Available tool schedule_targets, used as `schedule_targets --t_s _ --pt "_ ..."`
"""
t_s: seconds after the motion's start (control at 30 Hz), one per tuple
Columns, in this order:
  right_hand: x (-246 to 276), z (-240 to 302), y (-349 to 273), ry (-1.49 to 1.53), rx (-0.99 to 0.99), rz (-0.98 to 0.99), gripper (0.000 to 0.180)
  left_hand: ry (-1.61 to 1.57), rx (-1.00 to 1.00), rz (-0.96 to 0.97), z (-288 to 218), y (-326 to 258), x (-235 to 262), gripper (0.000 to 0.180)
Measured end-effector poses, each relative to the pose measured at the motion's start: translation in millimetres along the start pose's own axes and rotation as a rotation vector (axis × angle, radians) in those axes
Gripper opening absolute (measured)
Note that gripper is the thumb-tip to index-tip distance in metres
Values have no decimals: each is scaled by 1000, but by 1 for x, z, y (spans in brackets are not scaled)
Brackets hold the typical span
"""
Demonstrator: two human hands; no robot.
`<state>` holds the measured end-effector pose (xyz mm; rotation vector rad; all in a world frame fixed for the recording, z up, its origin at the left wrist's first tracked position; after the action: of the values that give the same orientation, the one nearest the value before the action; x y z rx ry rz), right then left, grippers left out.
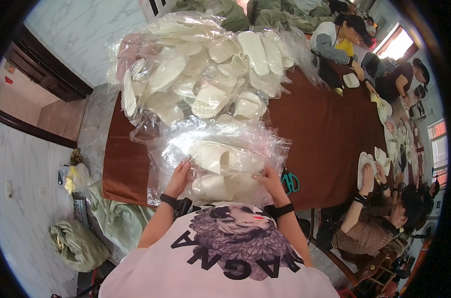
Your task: Sorting and packing foam slippers and components into plastic bags.
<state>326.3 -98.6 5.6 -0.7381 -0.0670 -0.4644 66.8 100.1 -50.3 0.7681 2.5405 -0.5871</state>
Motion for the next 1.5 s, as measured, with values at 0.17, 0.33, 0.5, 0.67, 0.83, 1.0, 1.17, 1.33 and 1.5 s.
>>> schedule_targets --t_s 0.17,0.33,0.5,0.67,0.83,1.0,1.17,1.33,1.5 --pt "6 18 -16 215 182 30 40 134 -183 86 -84 -6 -41 32" --pt "-21 37 -14 232 186 205 45 236 -369 -10 -128 8 -24 14" --pt "-31 45 -7 263 154 196 48 229 -436 -261 -145 8 12 10" --pt "-37 21 10 238 174 161 46 217 -172 -368 -115 4 27 19" --pt "-40 7 22 59 144 194 47 462 -204 -118 -123 24 39 14" --pt "-48 13 19 218 140 208 47 222 -361 -324 -133 34 46 7" --pt "-37 14 16 287 174 146 41 -186 -780 -336 -180 18 49 17" --pt "-16 -10 17 322 81 -46 39 895 -885 -259 -209 -41 -10 36" --pt "-15 -3 23 210 155 -41 41 1665 -708 176 -101 -41 -39 54"
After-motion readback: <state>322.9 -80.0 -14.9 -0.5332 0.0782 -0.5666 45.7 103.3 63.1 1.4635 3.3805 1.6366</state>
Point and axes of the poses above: each hand's wrist, its own y-axis towards the middle knuckle, its own x-axis out of the back of the hand, z = x × y, the point moved 10 cm from there along y, towards the middle knuckle, and after that the axes turned 13 degrees about -x, right-handed, at the moved point
